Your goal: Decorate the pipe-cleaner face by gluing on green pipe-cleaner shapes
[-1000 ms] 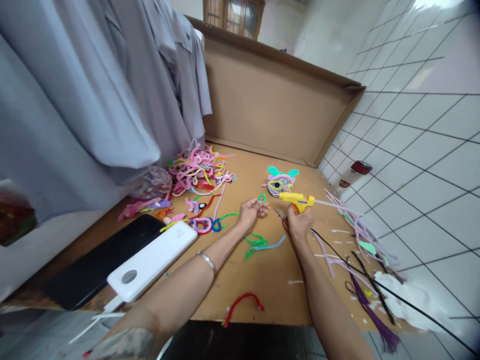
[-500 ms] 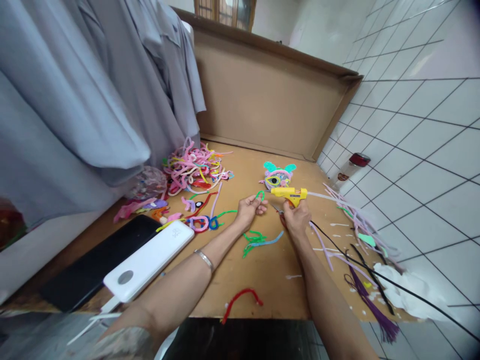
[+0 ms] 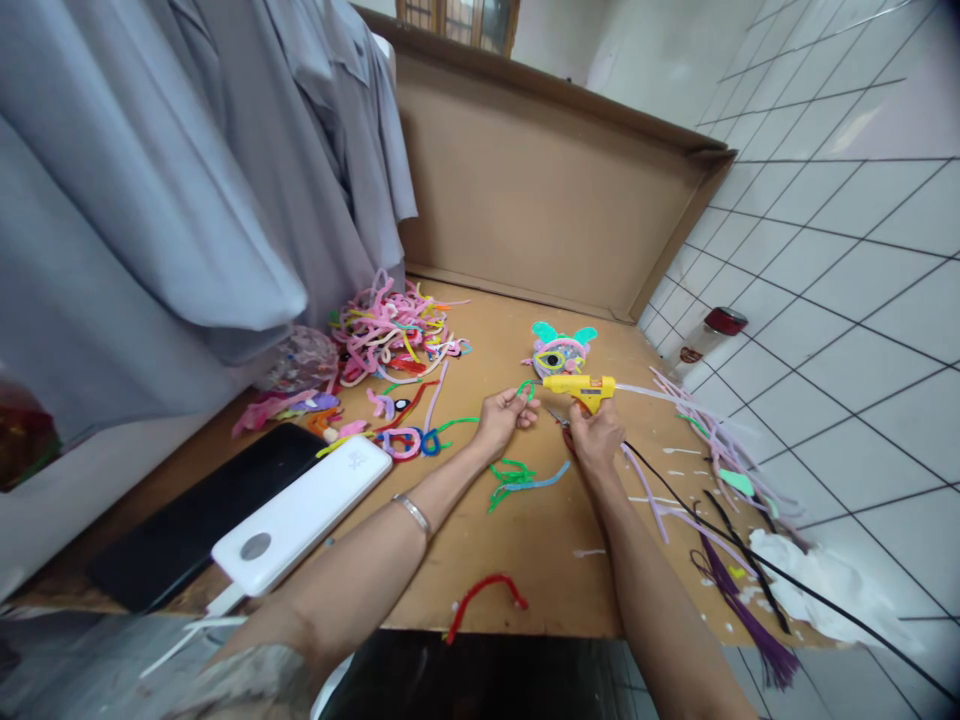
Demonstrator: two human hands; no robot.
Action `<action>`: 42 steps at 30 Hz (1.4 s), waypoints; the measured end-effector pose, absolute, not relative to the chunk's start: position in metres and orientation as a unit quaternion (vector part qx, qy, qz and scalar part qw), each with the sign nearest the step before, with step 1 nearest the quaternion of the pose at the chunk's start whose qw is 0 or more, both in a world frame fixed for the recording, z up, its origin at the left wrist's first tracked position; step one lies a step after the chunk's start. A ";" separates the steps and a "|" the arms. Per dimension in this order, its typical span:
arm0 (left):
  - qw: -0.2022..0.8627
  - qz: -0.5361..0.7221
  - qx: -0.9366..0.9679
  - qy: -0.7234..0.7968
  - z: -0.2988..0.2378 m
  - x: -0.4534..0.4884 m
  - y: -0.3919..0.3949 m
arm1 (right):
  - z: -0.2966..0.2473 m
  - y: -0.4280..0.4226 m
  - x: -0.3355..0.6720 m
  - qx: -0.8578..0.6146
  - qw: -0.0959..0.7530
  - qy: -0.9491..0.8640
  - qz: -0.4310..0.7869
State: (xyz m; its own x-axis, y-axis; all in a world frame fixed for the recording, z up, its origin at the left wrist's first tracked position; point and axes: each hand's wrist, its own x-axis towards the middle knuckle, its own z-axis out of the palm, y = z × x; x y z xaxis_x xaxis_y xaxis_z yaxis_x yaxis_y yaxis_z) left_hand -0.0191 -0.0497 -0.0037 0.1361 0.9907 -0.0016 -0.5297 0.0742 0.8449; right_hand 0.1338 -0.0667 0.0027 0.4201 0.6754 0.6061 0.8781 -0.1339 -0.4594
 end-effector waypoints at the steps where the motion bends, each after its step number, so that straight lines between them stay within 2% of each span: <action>1: 0.659 0.576 0.365 0.318 -0.004 -0.019 -0.050 | 0.003 -0.066 0.134 -0.742 0.398 -0.523 -0.130; 42: 0.643 0.573 0.390 0.326 -0.004 -0.019 -0.050 | 0.000 -0.066 0.135 -0.743 0.384 -0.530 -0.143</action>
